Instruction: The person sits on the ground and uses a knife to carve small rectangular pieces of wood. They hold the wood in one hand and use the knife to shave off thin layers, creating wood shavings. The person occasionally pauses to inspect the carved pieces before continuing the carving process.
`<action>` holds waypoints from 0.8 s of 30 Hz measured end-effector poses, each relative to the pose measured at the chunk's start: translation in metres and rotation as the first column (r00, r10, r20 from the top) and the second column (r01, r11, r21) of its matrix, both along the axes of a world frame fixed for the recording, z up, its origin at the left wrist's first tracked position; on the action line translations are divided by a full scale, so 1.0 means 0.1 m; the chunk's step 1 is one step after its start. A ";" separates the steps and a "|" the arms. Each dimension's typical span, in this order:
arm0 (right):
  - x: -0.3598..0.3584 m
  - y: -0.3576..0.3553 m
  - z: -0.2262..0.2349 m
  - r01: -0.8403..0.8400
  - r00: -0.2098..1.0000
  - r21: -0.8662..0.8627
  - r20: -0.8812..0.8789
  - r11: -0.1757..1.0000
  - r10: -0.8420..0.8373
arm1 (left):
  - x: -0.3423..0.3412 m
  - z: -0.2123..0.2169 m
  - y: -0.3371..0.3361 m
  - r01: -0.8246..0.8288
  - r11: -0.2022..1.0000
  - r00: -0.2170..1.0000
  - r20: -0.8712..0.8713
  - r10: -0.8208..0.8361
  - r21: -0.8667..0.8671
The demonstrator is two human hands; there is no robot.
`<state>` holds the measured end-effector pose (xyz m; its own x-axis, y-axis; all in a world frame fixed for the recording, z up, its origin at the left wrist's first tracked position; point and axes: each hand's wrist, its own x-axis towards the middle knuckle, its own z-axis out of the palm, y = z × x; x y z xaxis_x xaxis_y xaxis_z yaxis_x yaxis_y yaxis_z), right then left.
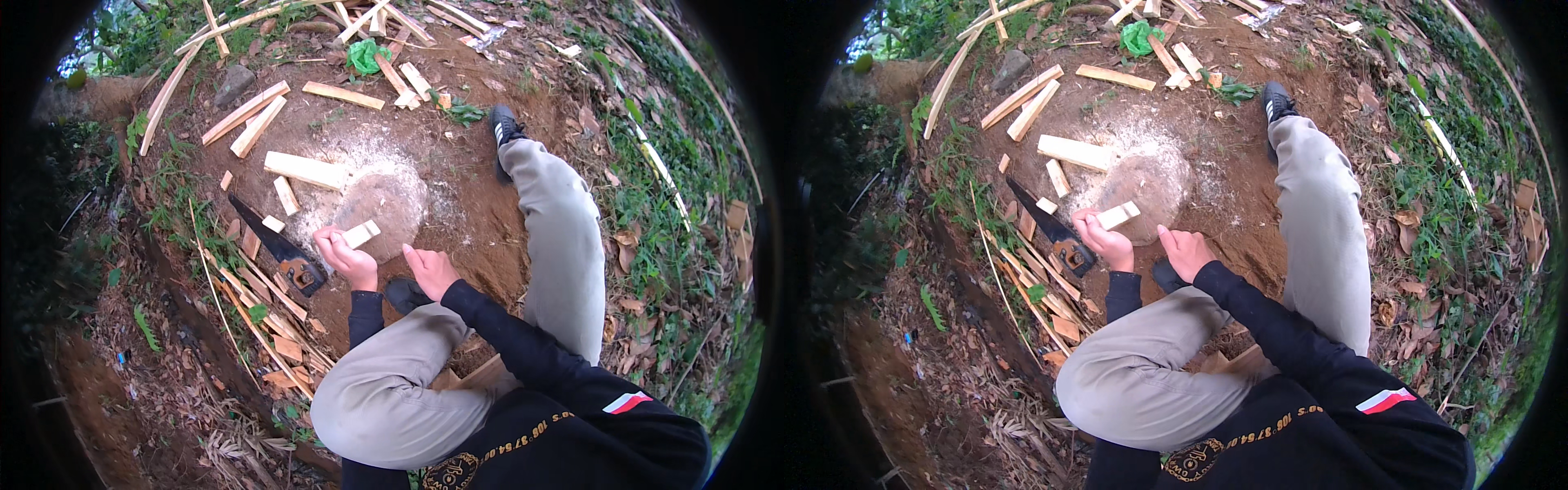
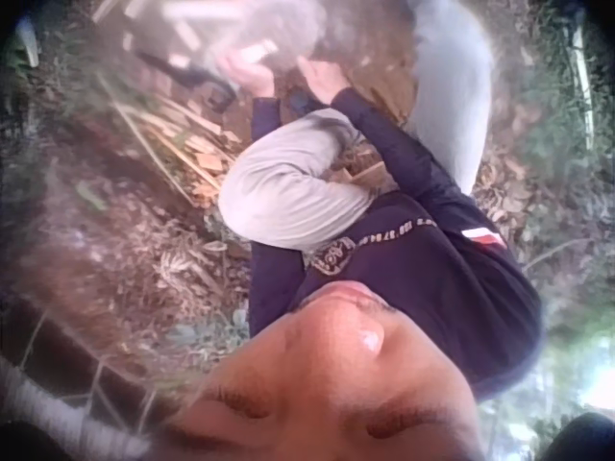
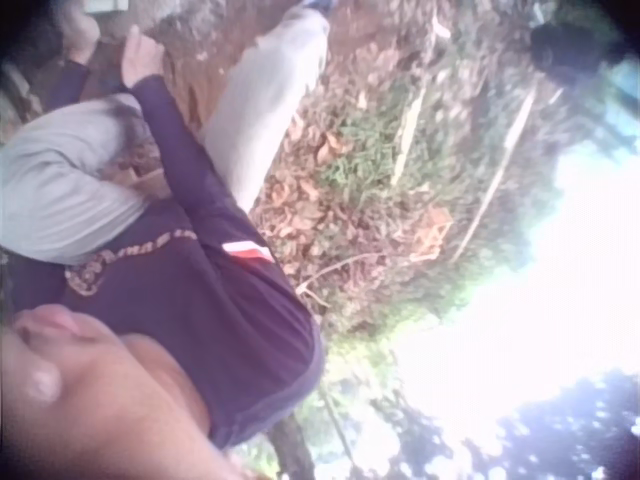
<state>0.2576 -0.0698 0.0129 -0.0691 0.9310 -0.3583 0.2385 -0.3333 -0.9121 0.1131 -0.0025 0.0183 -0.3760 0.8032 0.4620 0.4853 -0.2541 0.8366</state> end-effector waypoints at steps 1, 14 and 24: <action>0.00 -0.02 0.05 -0.007 1.000 0.024 -0.021 1.000 0.007 | -0.01 0.00 0.00 -0.009 1.000 1.000 -0.004 0.009 0.005; -0.21 0.07 0.00 -0.063 0.998 0.164 0.042 0.985 0.056 | 0.00 -0.07 0.00 -0.068 0.996 0.997 -0.020 0.069 0.049; -0.24 0.10 0.00 -0.104 0.992 0.178 0.088 0.979 0.089 | 0.13 -0.03 0.00 -0.105 0.993 0.994 -0.028 0.107 0.061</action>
